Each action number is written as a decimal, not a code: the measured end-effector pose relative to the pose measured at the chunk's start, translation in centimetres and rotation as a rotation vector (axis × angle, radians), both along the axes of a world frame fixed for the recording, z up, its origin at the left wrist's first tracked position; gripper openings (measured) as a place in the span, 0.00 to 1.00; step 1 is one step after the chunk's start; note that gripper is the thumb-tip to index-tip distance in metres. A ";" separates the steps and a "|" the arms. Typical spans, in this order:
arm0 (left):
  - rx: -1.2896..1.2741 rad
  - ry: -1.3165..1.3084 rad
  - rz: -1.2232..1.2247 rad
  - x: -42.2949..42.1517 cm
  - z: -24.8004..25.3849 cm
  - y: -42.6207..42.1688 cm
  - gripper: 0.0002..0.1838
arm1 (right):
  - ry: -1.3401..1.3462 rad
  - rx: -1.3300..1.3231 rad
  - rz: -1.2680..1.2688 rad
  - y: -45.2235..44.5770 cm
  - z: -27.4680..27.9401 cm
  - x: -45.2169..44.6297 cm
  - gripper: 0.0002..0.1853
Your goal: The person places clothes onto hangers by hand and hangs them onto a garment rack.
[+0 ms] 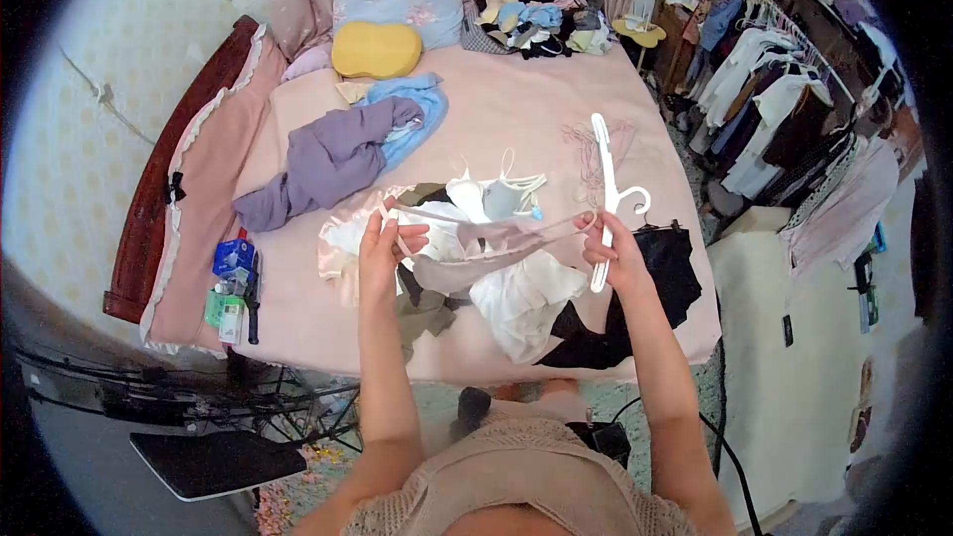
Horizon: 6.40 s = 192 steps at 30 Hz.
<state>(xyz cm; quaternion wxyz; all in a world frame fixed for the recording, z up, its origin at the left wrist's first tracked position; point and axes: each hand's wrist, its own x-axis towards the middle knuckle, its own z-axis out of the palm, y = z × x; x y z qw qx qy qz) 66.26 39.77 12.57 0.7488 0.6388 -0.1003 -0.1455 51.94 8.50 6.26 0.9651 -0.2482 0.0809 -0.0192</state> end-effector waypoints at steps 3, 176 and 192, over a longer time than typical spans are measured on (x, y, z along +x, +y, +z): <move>-0.073 0.007 0.014 -0.3 0.0 -0.1 0.19 | -0.036 0.138 -0.116 0.9 1.7 -0.3 0.14; 1.545 -0.483 -0.444 25.1 -41.5 -27.3 0.14 | 0.594 -1.810 -0.200 -16.1 -15.6 5.8 0.06; 0.538 0.376 -0.338 15.6 -30.6 -19.8 0.24 | 0.532 -1.822 -0.310 -14.6 -12.1 2.5 0.06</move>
